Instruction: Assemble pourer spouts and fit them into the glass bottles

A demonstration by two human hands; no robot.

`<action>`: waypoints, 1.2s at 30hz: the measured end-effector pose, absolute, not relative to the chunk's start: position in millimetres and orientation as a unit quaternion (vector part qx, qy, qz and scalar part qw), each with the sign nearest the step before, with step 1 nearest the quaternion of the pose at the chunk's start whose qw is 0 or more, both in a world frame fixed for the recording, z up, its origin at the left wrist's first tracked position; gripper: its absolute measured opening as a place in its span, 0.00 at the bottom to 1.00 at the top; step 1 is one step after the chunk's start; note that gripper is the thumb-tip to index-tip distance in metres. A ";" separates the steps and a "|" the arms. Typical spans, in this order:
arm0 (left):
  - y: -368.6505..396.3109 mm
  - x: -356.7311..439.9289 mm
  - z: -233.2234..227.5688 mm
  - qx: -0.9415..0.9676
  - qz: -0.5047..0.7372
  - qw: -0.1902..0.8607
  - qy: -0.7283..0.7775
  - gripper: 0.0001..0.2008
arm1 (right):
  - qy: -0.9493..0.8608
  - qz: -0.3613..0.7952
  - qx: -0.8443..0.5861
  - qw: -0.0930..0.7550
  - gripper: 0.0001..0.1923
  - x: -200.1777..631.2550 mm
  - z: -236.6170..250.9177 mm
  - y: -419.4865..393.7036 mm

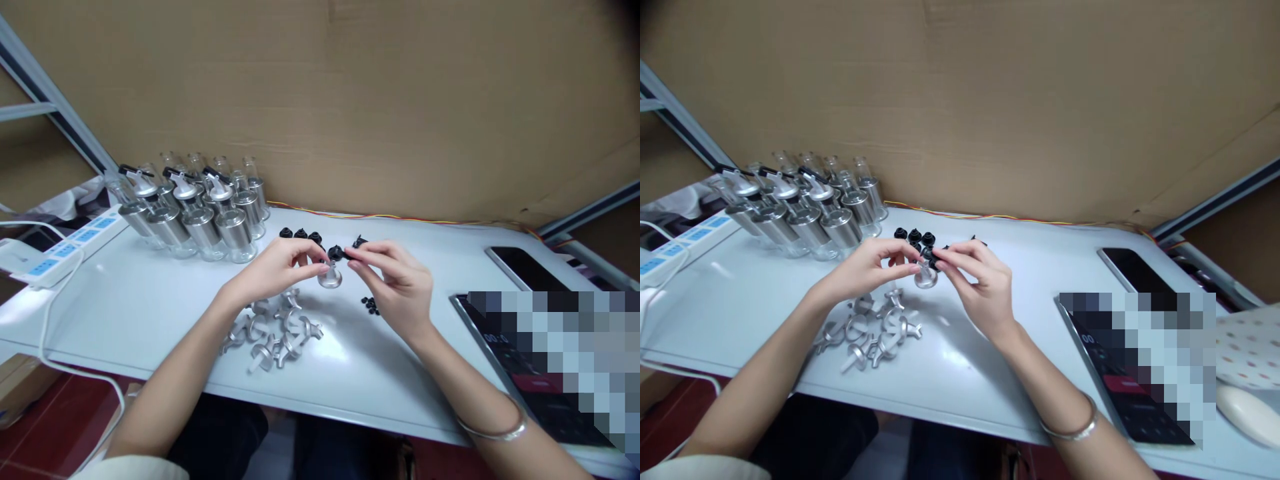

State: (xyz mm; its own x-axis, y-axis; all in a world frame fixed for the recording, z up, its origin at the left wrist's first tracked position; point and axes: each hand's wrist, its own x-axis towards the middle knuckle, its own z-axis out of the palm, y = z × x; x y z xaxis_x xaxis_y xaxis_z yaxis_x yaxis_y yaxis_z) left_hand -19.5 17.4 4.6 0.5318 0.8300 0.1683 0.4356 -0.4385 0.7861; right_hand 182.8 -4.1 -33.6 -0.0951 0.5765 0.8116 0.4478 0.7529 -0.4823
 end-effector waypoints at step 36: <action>16.1 -20.7 5.4 0.796 0.303 0.361 0.380 0.10 | -0.774 0.154 -0.305 0.533 0.08 180.8 -36.6 -4.3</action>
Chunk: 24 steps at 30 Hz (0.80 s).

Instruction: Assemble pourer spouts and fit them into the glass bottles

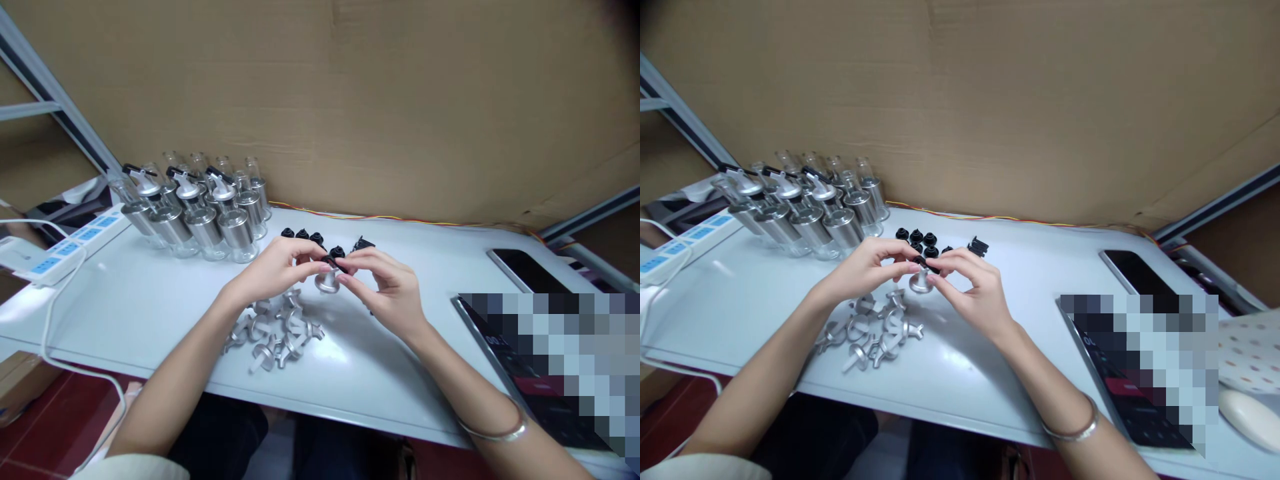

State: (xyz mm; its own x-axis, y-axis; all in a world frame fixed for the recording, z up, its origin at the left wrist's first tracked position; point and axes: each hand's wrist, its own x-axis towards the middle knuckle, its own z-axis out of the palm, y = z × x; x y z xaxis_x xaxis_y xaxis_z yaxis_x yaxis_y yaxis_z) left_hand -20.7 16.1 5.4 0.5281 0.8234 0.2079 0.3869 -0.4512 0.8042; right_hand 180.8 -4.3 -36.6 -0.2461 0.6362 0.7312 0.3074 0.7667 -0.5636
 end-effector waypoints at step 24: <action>14.8 -22.8 10.2 0.781 0.323 0.384 0.372 0.09 | -0.821 0.056 -0.262 0.505 0.20 178.0 -50.1 -8.1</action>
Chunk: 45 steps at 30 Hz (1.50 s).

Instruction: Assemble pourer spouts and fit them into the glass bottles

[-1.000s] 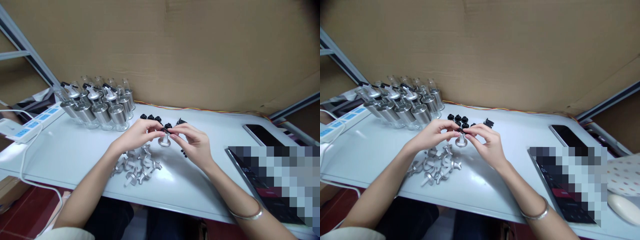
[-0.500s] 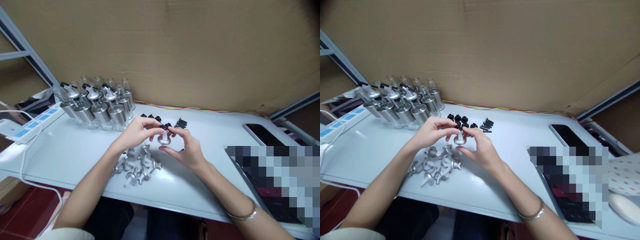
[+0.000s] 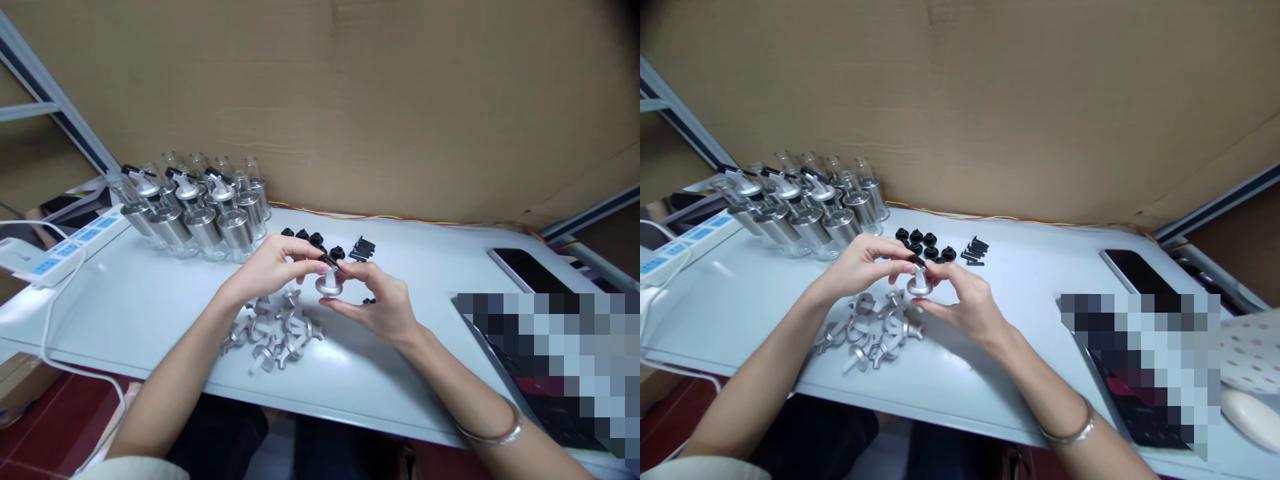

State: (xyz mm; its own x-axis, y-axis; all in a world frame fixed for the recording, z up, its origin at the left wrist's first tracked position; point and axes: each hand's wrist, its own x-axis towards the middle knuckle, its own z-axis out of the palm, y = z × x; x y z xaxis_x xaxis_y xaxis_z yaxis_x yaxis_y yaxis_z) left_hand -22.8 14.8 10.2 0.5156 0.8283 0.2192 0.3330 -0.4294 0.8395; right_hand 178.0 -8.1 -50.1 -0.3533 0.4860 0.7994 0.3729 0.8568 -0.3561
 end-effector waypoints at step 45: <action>24.4 -26.9 3.3 0.805 0.397 0.262 0.354 0.10 | -0.681 0.329 -0.305 0.579 0.17 173.2 -40.5 -12.0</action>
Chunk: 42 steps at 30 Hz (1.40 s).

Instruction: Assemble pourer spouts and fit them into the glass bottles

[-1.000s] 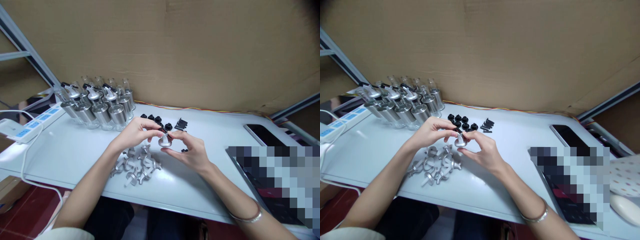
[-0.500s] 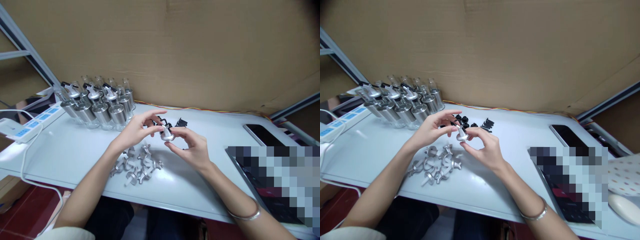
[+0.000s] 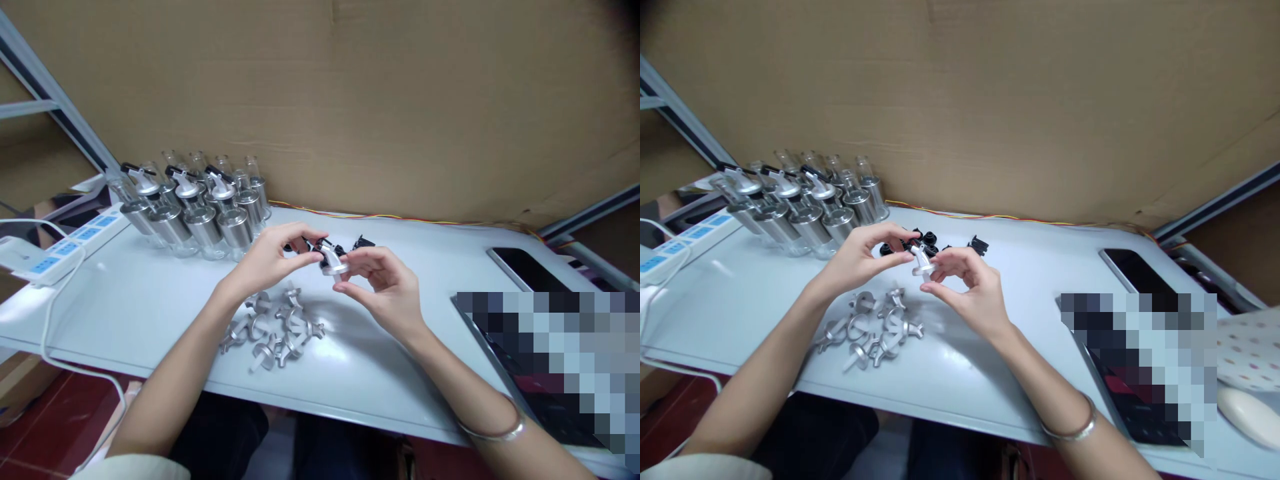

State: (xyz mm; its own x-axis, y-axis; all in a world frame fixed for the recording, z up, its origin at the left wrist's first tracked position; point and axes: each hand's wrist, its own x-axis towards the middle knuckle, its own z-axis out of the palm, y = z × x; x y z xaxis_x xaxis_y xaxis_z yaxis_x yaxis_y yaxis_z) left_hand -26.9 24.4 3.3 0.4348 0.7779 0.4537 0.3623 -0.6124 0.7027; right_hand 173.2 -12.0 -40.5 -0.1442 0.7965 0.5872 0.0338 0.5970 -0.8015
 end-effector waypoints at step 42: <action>24.5 -21.4 -1.0 0.832 0.352 0.224 0.364 0.08 | -0.684 0.427 -0.387 0.447 0.20 184.5 -35.3 1.3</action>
